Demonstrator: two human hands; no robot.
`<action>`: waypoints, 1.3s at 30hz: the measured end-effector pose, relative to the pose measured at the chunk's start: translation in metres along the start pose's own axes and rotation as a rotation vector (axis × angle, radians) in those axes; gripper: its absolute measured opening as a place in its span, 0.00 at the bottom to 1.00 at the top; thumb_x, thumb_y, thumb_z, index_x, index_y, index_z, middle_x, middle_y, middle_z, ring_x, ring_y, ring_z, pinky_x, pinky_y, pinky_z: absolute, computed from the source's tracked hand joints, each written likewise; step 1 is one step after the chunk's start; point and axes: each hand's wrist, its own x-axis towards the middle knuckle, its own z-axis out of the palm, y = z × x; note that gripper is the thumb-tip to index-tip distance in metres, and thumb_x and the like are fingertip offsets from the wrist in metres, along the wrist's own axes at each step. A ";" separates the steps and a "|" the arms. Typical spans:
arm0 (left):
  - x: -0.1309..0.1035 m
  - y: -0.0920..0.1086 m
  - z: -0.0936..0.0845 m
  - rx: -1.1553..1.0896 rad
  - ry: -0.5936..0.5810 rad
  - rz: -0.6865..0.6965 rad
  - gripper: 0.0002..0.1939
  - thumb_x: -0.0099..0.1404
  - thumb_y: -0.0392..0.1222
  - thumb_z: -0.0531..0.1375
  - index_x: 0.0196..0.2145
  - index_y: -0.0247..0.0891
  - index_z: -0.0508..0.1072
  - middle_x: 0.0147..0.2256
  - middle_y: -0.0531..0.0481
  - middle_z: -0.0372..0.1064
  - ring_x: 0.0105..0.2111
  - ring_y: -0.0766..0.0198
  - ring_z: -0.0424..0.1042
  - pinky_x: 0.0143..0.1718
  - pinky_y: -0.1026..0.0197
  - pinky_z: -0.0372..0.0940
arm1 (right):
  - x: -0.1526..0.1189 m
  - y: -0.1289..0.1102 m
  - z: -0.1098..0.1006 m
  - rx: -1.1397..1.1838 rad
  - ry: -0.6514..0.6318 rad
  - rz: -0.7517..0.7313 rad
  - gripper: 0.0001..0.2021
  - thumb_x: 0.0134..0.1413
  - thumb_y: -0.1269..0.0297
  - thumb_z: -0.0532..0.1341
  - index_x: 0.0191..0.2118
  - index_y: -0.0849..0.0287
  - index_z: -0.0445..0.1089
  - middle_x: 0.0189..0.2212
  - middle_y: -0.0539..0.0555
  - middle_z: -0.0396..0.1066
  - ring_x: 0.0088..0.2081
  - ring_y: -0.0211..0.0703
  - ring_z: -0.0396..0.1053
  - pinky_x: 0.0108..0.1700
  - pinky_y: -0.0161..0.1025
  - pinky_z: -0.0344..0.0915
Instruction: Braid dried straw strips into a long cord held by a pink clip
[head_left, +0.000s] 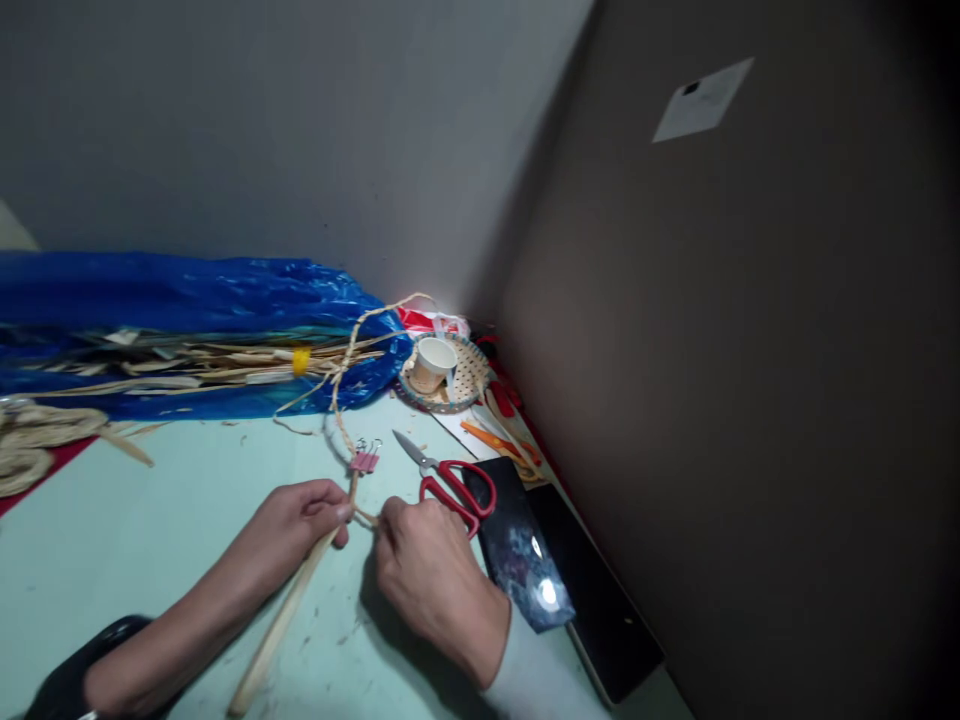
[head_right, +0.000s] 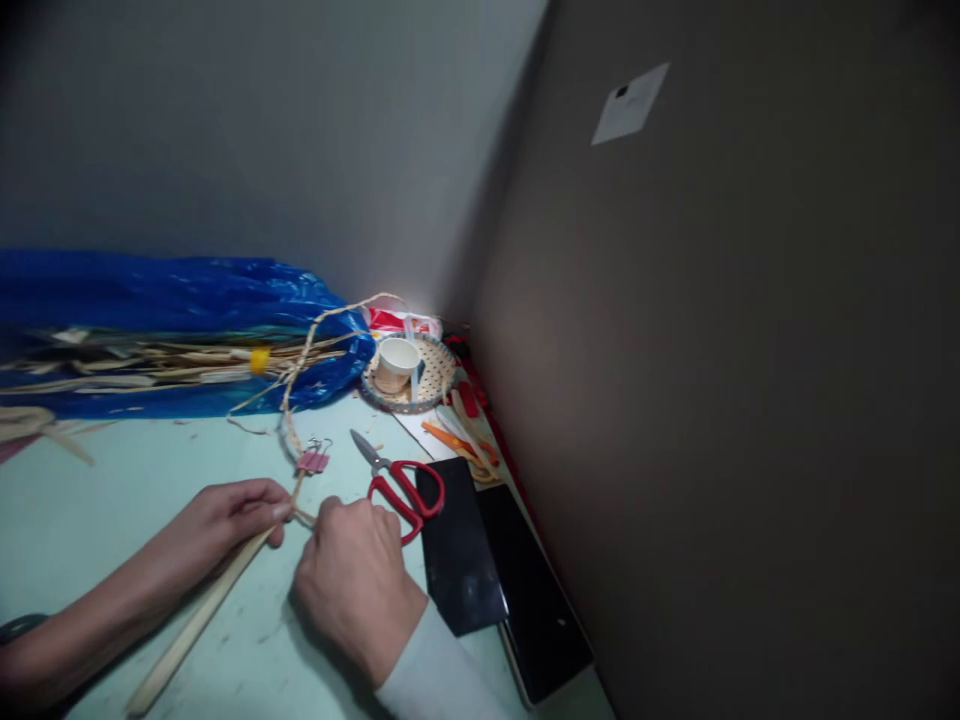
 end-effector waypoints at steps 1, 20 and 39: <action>0.000 0.000 0.000 -0.005 0.008 -0.009 0.17 0.52 0.57 0.61 0.25 0.39 0.73 0.21 0.52 0.72 0.23 0.60 0.65 0.29 0.61 0.56 | 0.000 0.001 -0.001 0.002 -0.018 -0.008 0.14 0.60 0.68 0.52 0.36 0.61 0.75 0.30 0.63 0.78 0.31 0.51 0.76 0.28 0.42 0.43; -0.013 0.004 0.007 0.269 0.086 0.087 0.15 0.60 0.53 0.56 0.26 0.40 0.74 0.22 0.54 0.69 0.27 0.57 0.66 0.30 0.59 0.57 | -0.002 0.003 -0.020 -0.072 -0.112 -0.078 0.15 0.64 0.66 0.53 0.32 0.60 0.76 0.28 0.59 0.77 0.29 0.47 0.73 0.29 0.42 0.47; -0.031 0.013 0.008 1.082 0.018 0.128 0.22 0.66 0.36 0.51 0.56 0.34 0.73 0.61 0.32 0.67 0.63 0.40 0.64 0.61 0.41 0.60 | 0.006 0.001 0.014 -0.019 0.045 -0.512 0.18 0.57 0.81 0.57 0.52 0.62 0.71 0.46 0.56 0.74 0.44 0.48 0.66 0.47 0.40 0.65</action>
